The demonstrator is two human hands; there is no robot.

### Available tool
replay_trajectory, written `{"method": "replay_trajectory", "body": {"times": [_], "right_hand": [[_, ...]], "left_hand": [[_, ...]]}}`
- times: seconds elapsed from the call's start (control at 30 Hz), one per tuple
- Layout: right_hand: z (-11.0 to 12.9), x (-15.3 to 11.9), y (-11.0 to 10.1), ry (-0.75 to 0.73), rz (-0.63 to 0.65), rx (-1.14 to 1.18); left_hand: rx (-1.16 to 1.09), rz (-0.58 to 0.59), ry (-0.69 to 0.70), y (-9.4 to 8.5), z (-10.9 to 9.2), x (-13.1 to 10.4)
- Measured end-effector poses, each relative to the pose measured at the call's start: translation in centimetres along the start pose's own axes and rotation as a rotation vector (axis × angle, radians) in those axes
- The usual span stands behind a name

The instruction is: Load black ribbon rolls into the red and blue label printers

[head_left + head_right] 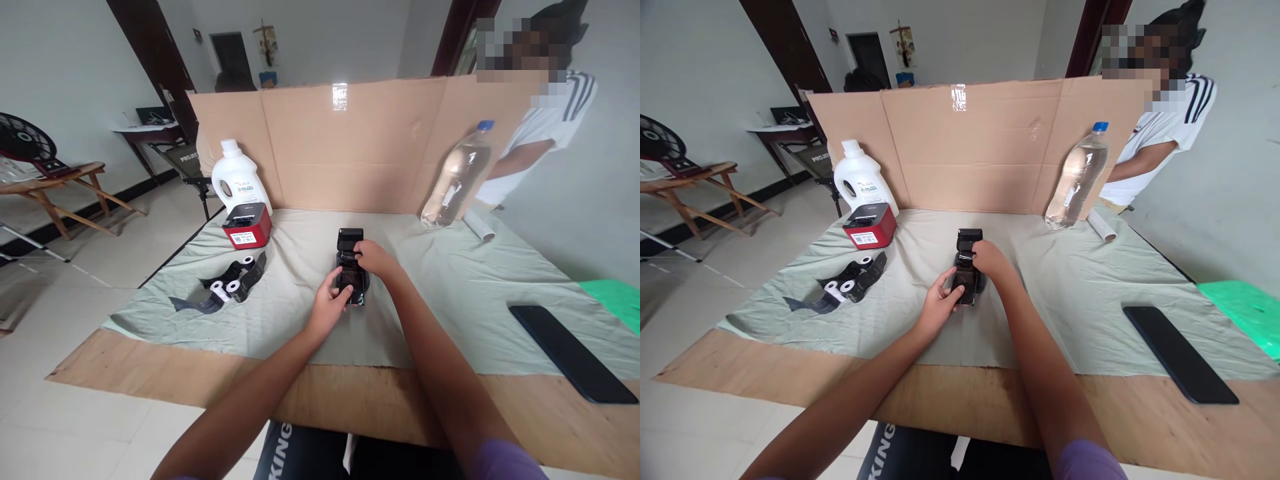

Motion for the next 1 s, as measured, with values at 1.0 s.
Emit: {"method": "replay_trajectory", "body": {"times": [1.0], "right_hand": [[-1.5,0.1,-2.9,-0.139,-0.202,0.352]], "left_hand": [[0.093,0.117,0.075,2.0,-1.9,-0.9]]}}
Point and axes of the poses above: each hand's wrist, its own x-axis towards the middle knuckle, its own y-axis out of the palm, z = x × y, the point moved 10 cm from there along x, towards the middle knuckle, and after that the axes turned 13 degrees about z, right-handed, at the moved point
